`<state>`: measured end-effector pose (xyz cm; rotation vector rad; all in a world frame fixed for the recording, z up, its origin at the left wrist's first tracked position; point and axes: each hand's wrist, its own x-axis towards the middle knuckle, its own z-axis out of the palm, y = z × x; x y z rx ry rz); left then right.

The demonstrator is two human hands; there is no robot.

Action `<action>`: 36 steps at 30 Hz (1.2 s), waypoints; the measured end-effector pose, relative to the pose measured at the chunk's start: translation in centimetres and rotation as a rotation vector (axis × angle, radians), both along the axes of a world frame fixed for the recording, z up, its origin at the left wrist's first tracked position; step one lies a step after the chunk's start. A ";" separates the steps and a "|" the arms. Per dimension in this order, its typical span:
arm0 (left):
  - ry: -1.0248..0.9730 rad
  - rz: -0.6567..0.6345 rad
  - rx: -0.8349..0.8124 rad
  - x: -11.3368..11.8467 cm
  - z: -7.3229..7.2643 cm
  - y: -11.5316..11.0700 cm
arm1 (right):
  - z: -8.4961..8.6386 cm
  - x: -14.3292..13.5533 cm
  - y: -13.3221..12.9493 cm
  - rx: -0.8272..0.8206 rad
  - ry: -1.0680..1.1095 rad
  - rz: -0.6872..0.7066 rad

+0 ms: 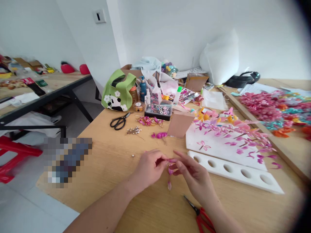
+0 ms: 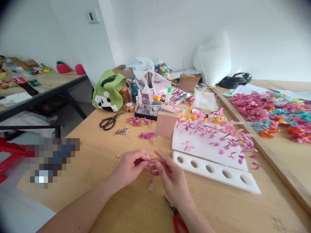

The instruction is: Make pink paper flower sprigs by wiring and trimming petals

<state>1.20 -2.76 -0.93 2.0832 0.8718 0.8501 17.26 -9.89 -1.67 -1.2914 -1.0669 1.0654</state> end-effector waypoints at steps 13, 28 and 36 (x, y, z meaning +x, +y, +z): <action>-0.006 -0.044 0.246 0.1 0.7 -0.6 | 0.5 0.3 0.1 -0.136 0.269 0.102; -0.263 -0.148 -0.691 0.6 0.9 0.1 | 0.1 -0.1 0.0 -0.064 -0.087 0.090; -0.127 -0.143 -0.568 0.7 1.2 -0.3 | 0.3 -0.1 -0.4 -0.041 -0.231 0.063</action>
